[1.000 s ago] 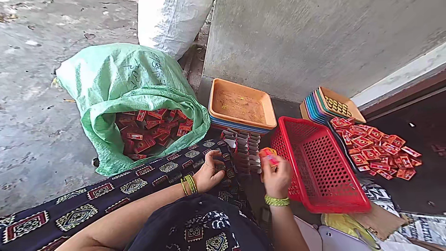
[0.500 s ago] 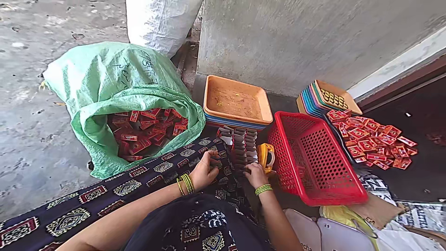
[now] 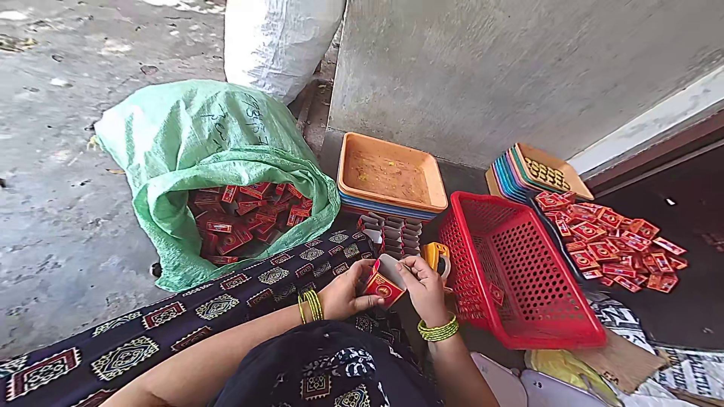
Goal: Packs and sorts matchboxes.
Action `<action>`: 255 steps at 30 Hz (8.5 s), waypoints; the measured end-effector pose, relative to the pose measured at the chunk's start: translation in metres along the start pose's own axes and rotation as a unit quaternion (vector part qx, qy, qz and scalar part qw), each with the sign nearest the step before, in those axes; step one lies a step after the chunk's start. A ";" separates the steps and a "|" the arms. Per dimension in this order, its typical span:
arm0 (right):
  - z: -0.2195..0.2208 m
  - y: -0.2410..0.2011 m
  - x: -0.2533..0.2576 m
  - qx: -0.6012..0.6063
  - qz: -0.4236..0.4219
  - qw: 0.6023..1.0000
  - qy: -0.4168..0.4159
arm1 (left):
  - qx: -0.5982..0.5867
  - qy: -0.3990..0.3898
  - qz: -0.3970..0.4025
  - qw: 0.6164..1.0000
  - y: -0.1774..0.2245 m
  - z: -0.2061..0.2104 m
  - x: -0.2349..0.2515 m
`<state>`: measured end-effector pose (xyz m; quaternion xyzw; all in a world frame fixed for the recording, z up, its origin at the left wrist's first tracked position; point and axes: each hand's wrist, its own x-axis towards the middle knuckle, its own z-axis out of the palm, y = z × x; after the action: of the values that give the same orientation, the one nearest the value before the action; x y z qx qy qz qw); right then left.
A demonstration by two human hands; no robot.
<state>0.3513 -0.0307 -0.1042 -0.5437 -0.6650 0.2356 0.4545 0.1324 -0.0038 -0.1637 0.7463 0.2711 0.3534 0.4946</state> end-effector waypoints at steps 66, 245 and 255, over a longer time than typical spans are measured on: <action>0.028 -0.008 -0.032 -0.071 -0.183 0.979 -0.063 | -0.219 0.137 0.046 0.965 -0.005 0.004 -0.007; 0.041 -0.001 -0.012 0.188 -0.090 0.978 0.020 | -0.124 0.162 0.015 0.979 0.003 0.000 -0.006; 0.019 -0.007 -0.006 0.038 -0.139 0.989 -0.037 | -0.124 0.113 0.074 0.983 0.000 0.001 -0.007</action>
<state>0.3310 -0.0346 -0.1096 -0.4189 -0.7411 0.2155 0.4784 0.1292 -0.0095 -0.1662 0.6526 0.2234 0.5017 0.5220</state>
